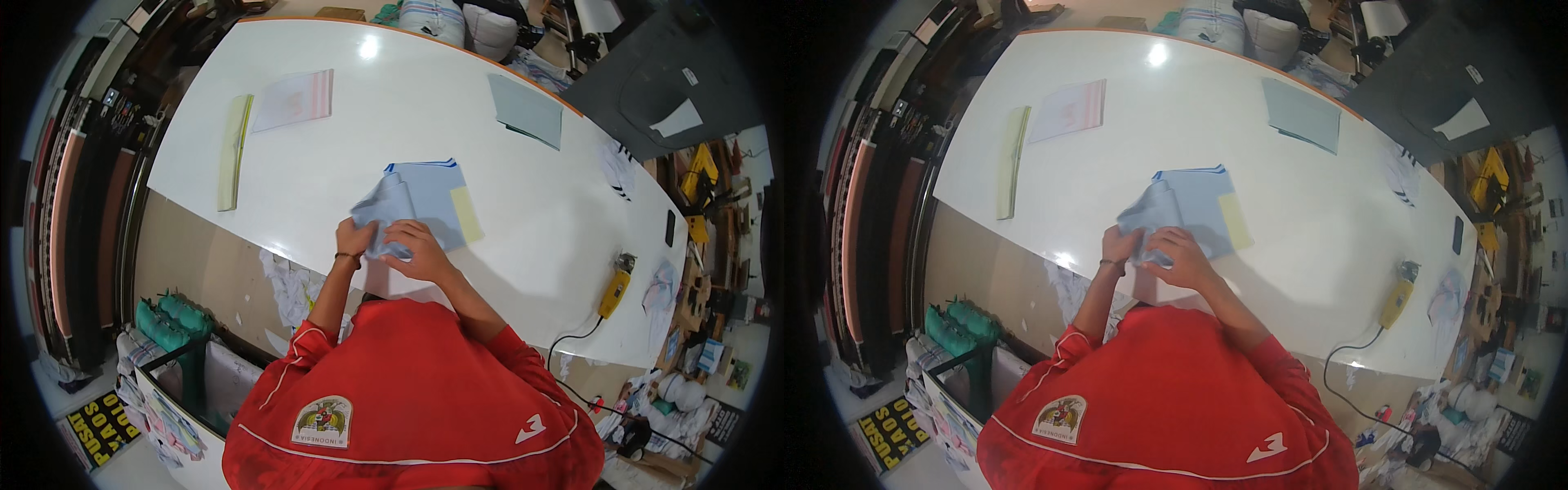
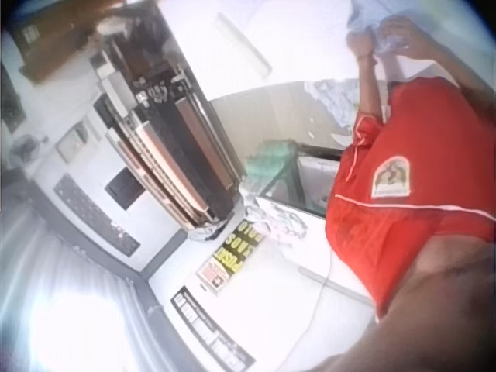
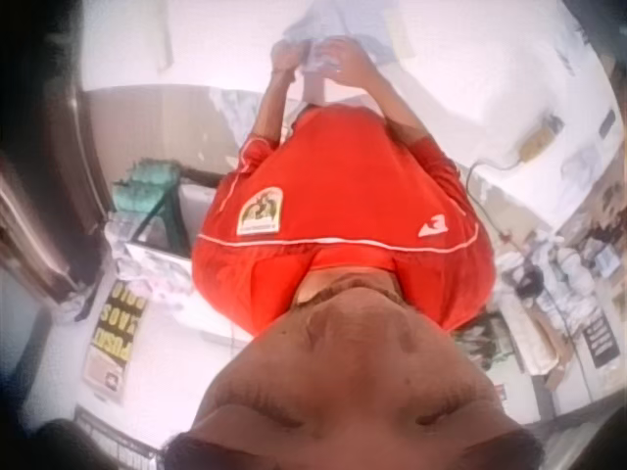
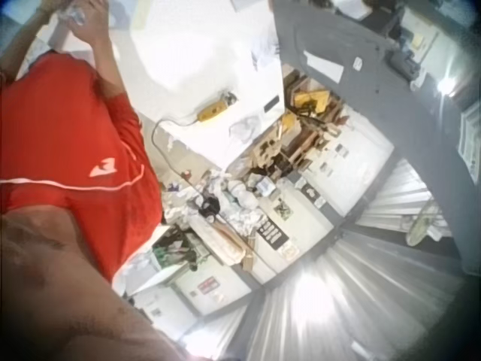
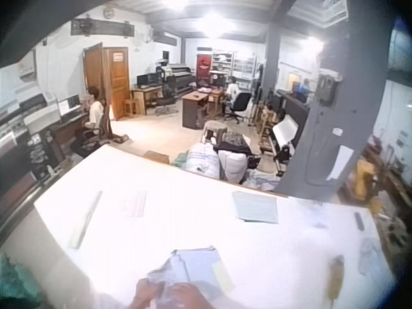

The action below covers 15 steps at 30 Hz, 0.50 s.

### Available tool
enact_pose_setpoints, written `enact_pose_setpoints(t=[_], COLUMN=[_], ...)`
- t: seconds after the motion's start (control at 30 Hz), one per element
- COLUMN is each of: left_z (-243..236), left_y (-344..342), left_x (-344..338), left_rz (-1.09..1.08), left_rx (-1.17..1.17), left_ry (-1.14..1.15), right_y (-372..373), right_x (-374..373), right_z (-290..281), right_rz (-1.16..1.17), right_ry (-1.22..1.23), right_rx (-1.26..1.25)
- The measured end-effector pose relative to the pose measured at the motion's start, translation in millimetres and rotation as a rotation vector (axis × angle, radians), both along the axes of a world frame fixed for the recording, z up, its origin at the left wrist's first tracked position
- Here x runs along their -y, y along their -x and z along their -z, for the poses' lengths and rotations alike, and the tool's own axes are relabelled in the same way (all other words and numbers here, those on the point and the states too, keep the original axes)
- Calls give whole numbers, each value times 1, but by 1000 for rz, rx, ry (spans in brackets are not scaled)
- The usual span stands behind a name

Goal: The person aligns paper templates on green, blue, and white fabric pieces, then uses a yellow electric fabric cutter to cut along the template edges. They handle multiple fabric colors and templates, flipping and repositioning pieces as needed.

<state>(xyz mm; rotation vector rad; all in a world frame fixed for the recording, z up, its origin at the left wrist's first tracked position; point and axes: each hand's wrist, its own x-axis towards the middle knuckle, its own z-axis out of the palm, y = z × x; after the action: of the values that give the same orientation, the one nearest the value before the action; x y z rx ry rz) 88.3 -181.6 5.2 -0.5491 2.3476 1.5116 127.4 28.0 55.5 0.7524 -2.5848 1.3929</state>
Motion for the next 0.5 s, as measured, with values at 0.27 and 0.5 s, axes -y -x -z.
enact_pose_setpoints(t=[0.27, 0.5], left_z=[39, 2], left_y=[-44, -30], left_x=[71, 62], left_rz=[-151, -154], left_rx=[-99, -89], left_ry=[241, 359], right_y=[3, 1], right_x=[-67, -105], right_z=[51, 58], right_rz=[661, 589], right_ry=[-451, -543], right_rx=[21, 139])
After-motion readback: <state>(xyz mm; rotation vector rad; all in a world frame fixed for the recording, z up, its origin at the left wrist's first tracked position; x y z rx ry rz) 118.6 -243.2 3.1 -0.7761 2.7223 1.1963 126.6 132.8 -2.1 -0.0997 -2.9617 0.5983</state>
